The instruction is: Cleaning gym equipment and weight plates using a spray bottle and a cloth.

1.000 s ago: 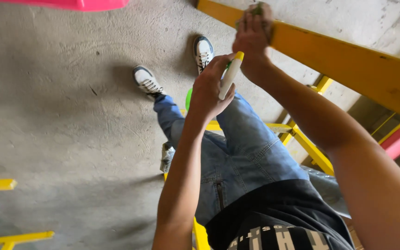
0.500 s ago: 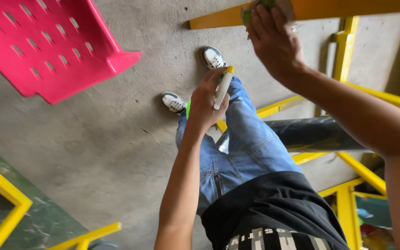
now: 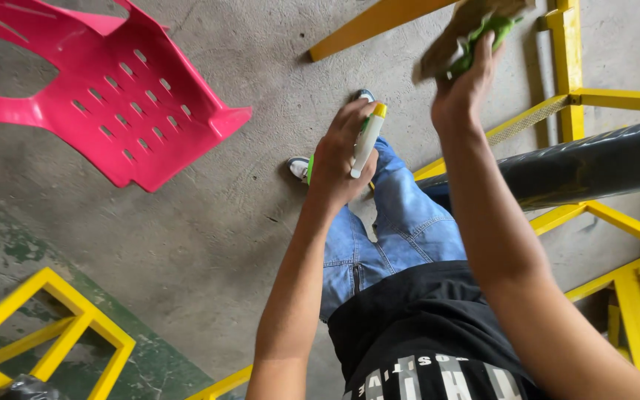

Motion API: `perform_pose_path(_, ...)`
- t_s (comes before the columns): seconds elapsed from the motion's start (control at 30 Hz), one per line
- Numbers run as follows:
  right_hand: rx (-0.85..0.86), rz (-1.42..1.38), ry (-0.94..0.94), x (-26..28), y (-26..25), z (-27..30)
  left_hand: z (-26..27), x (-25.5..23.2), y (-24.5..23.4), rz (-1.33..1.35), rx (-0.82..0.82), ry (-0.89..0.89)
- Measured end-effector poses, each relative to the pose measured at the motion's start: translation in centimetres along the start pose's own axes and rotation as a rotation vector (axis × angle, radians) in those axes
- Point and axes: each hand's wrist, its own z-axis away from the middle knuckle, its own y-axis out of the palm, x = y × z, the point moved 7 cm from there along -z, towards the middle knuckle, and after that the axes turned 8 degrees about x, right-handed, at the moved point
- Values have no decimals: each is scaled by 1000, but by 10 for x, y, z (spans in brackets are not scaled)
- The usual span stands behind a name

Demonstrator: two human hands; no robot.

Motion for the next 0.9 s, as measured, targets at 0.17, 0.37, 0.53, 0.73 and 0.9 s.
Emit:
perform_pose_path(0.17,-141,-790,74,-114,39,-60,-6,-23,-3,57,66,25)
perform_pose_path(0.37,-421,-641,447,-137,59,-57,-10,-44,8,24,103,35)
perform_pose_path(0.53,-229,-928,617,-94,58,-49,-22,-62,19,14,118,17)
perform_pose_path(0.73,12,-967,393,3,60,-40,-45,-88,23,46,143,-72)
perform_pose_path(0.9,-247,-807,559,-57,58,-47,-44,-90,30,24,15,-6)
